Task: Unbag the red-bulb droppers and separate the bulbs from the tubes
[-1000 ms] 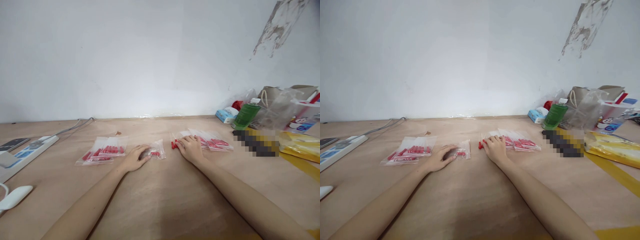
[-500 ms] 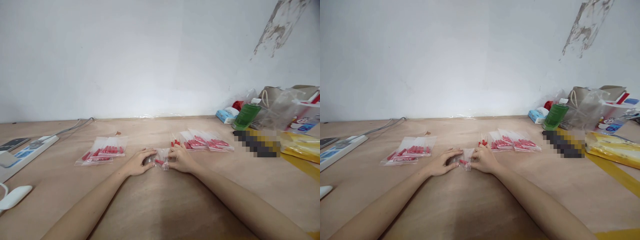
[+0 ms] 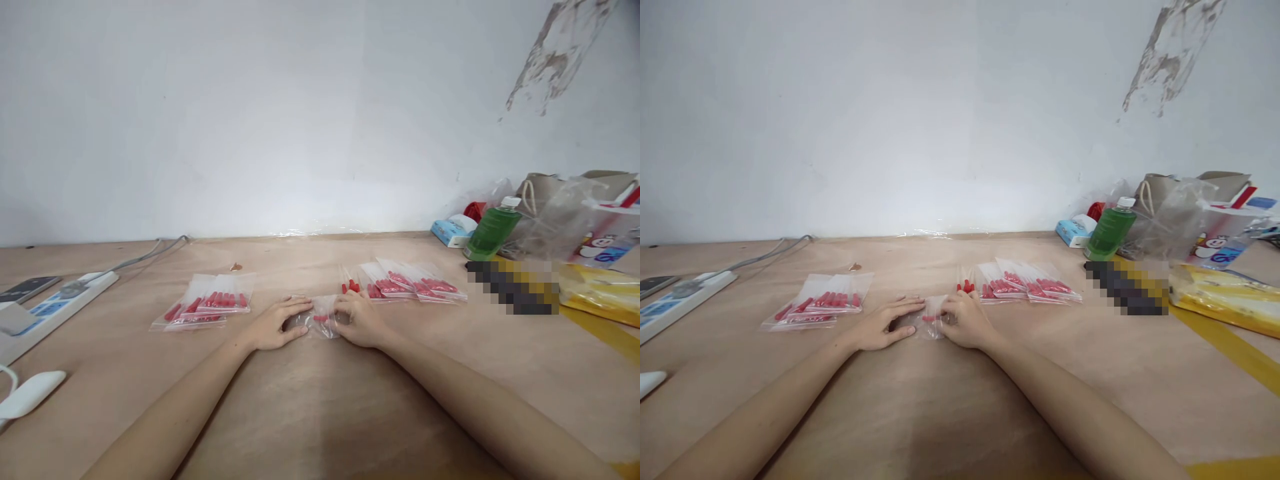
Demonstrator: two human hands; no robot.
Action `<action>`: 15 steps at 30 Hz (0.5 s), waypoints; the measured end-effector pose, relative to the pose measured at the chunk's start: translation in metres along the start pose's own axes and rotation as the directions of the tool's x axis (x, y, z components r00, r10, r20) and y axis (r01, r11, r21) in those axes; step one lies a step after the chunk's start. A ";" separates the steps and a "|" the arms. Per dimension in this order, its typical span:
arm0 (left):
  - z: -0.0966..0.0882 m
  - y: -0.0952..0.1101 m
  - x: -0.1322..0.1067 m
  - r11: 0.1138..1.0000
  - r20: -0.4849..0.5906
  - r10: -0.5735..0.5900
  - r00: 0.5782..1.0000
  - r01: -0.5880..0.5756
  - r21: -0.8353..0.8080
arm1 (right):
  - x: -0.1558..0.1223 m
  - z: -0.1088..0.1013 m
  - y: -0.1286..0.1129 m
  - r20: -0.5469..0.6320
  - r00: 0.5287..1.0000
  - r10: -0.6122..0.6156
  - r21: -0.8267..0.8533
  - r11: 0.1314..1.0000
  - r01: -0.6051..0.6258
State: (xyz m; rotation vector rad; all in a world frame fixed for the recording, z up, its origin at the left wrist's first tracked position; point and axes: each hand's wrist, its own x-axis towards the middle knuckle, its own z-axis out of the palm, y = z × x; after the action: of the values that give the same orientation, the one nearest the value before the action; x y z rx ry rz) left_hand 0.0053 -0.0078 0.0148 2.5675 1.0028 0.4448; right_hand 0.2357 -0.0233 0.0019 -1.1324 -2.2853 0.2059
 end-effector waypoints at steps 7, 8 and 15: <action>-0.019 -0.016 -0.005 0.995 0.057 -0.004 0.998 -0.002 0.095 | 0.015 -0.030 0.033 -0.208 0.894 0.396 0.552 0.802 -0.227; -0.021 -0.017 -0.005 0.991 0.047 -0.021 0.999 0.014 0.136 | 0.016 -0.036 0.038 -0.262 0.846 0.465 0.582 0.775 -0.246; -0.004 0.011 0.005 0.878 -0.378 -0.218 0.900 0.350 0.328 | 0.013 -0.044 0.054 -0.534 0.751 0.389 0.246 0.921 -0.303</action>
State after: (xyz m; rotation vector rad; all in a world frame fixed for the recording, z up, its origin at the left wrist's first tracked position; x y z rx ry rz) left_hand 0.0135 -0.0108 0.0242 2.6590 1.7265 0.6651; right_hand 0.2908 0.0156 0.0239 -1.3220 -1.4909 0.1408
